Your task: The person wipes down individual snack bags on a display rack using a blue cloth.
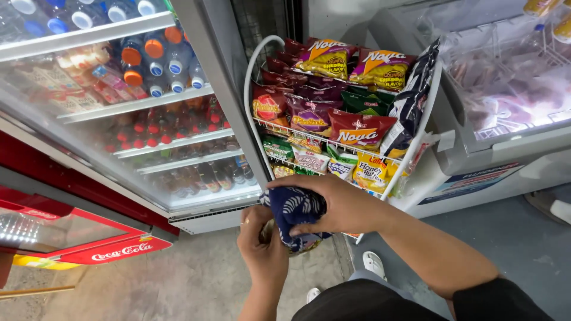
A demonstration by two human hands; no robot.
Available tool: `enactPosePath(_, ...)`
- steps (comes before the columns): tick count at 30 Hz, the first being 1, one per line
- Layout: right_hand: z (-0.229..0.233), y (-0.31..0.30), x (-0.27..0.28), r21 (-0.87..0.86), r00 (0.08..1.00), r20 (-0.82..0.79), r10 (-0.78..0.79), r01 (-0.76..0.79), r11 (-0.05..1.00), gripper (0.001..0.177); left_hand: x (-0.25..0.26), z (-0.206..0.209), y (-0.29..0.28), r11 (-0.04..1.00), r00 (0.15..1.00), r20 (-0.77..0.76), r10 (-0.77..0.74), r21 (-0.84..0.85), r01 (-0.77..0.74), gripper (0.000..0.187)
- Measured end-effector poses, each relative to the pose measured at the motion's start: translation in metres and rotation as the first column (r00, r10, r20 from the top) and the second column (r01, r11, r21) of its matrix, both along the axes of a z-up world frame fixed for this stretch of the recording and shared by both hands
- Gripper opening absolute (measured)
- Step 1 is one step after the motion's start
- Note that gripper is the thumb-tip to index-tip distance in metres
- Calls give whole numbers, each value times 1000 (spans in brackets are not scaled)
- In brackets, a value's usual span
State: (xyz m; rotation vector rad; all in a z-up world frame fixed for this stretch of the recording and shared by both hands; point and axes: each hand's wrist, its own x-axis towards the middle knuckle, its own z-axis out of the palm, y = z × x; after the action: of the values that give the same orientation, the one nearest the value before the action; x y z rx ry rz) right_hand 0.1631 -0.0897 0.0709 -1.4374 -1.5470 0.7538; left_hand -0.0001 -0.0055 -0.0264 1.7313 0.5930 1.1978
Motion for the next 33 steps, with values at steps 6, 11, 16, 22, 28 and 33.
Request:
enactPosePath(6,2,3,0,-14,997,74,14,-13,1000,72,-6,-25,3,996,995,90,-53,-69,60,15)
enactPosePath(11,-1,1,-4,-41,997,74,-13,16,999,70,-14,-20,5,853,927,247,-282,-378,360,9)
enactPosePath(16,-11,-2,-12,142,982,-18,-187,187,972,64,-21,-21,15,831,962,149,-227,-485,272,11)
enactPosePath(22,-10,-2,-3,285,992,10,-126,118,951,64,-7,33,10,959,989,128,-75,-262,107,10)
enactPosePath(28,-20,-9,1,283,983,-3,-184,178,942,64,3,38,4,999,994,97,50,13,-51,11)
enactPosePath(33,-21,-12,11,331,980,29,-195,175,927,66,9,37,6,973,982,147,119,182,-145,19)
